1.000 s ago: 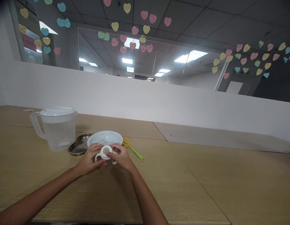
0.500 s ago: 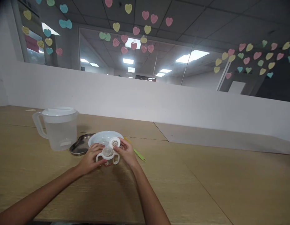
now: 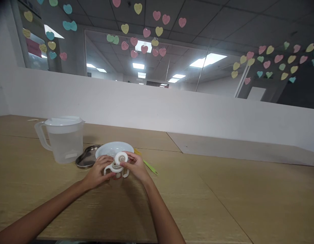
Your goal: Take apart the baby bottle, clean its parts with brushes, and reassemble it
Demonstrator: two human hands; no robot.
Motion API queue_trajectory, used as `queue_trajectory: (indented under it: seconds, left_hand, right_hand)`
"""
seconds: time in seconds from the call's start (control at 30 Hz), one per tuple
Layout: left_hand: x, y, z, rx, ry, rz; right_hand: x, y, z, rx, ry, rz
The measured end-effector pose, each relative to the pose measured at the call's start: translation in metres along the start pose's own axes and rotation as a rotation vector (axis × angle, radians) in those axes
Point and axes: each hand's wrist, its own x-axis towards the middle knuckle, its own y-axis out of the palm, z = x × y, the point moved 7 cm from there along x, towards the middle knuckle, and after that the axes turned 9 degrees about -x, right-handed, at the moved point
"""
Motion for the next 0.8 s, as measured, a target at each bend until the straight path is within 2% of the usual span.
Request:
queue_trajectory:
  seconds: [0.2,0.33,0.5,0.63,0.8]
  left_hand:
    - [-0.001,0.0,0.002,0.028,-0.004,-0.017]
    - [-0.001,0.0,0.001,0.018,-0.004,-0.013]
    - [0.0,-0.001,0.0,0.011,-0.008,-0.009]
    - [0.0,-0.001,0.0,0.013,0.005,-0.021]
    - [0.0,0.0,0.0,0.01,0.008,-0.026]
  right_hand:
    - [-0.003,-0.013,0.01,0.12,-0.003,-0.082]
    - [-0.006,-0.026,0.019,0.303,-0.056,-0.156]
    - [-0.006,-0.032,0.03,0.491,-0.124,-0.153]
    - [-0.005,-0.033,0.026,0.494,-0.114,-0.178]
    - [-0.002,-0.024,0.013,0.471,-0.065,-0.159]
